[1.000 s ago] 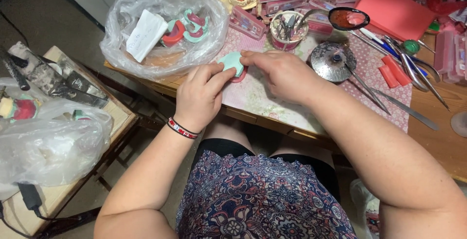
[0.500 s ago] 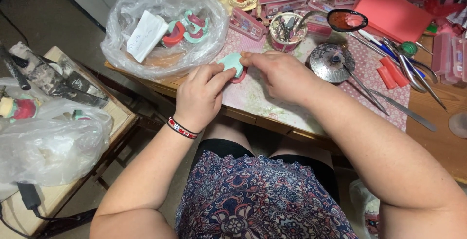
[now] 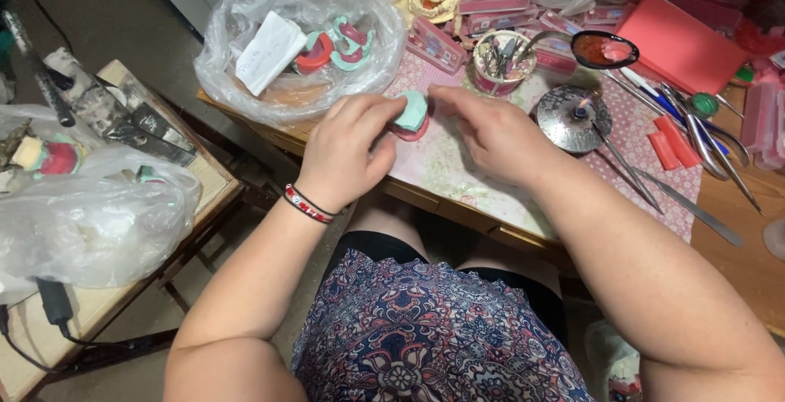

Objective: The person holds a pink and light-blue dental prosthesis and uses a metal spatula to apply and smooth pink wax onto the surface. They repeatedly heat the spatula over a small flame and scrape away excess wax, refining the shape of the prosthesis.

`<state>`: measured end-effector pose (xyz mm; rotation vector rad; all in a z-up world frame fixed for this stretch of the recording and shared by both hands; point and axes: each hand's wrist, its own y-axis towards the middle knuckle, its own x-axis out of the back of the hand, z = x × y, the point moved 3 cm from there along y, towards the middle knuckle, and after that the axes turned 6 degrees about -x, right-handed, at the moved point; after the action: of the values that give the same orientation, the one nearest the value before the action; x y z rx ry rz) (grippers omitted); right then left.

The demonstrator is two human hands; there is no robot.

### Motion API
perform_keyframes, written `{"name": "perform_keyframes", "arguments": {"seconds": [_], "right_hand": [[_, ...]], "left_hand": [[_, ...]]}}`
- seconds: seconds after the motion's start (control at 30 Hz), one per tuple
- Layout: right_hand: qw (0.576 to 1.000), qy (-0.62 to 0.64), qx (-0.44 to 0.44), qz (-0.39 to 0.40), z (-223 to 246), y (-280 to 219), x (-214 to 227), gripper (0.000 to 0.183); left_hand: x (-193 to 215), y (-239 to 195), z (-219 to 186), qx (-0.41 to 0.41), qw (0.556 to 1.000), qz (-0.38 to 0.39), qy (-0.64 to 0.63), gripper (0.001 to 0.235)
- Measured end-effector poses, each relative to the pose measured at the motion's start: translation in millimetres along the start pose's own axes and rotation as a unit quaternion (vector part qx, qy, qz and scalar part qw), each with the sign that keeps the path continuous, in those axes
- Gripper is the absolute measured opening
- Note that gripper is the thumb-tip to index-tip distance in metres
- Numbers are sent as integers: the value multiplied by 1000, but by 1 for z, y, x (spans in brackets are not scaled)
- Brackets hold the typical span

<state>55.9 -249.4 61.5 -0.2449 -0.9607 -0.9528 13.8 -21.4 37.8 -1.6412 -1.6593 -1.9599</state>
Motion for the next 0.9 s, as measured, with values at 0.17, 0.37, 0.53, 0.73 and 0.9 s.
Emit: {"name": "perform_keyframes", "arguments": {"seconds": [0.17, 0.37, 0.53, 0.73, 0.9], "right_hand": [[999, 24, -33, -8, -12, -3, -2, 59], [999, -4, -45, -7, -3, -1, 6, 57], [999, -2, -36, -8, -6, -3, 6, 57], [999, -6, -35, -6, -7, -4, 6, 59], [999, -15, -37, -11, -11, -5, 7, 58]], "left_hand": [[0, 23, -16, -31, 992, 33, 114, 66], [-17, 29, -16, -68, 980, 43, 180, 64], [-23, 29, -15, -92, 973, 39, 210, 58], [-22, 30, -16, -81, 975, 59, 197, 58], [-19, 32, -21, -59, 985, 72, 143, 55]]}}
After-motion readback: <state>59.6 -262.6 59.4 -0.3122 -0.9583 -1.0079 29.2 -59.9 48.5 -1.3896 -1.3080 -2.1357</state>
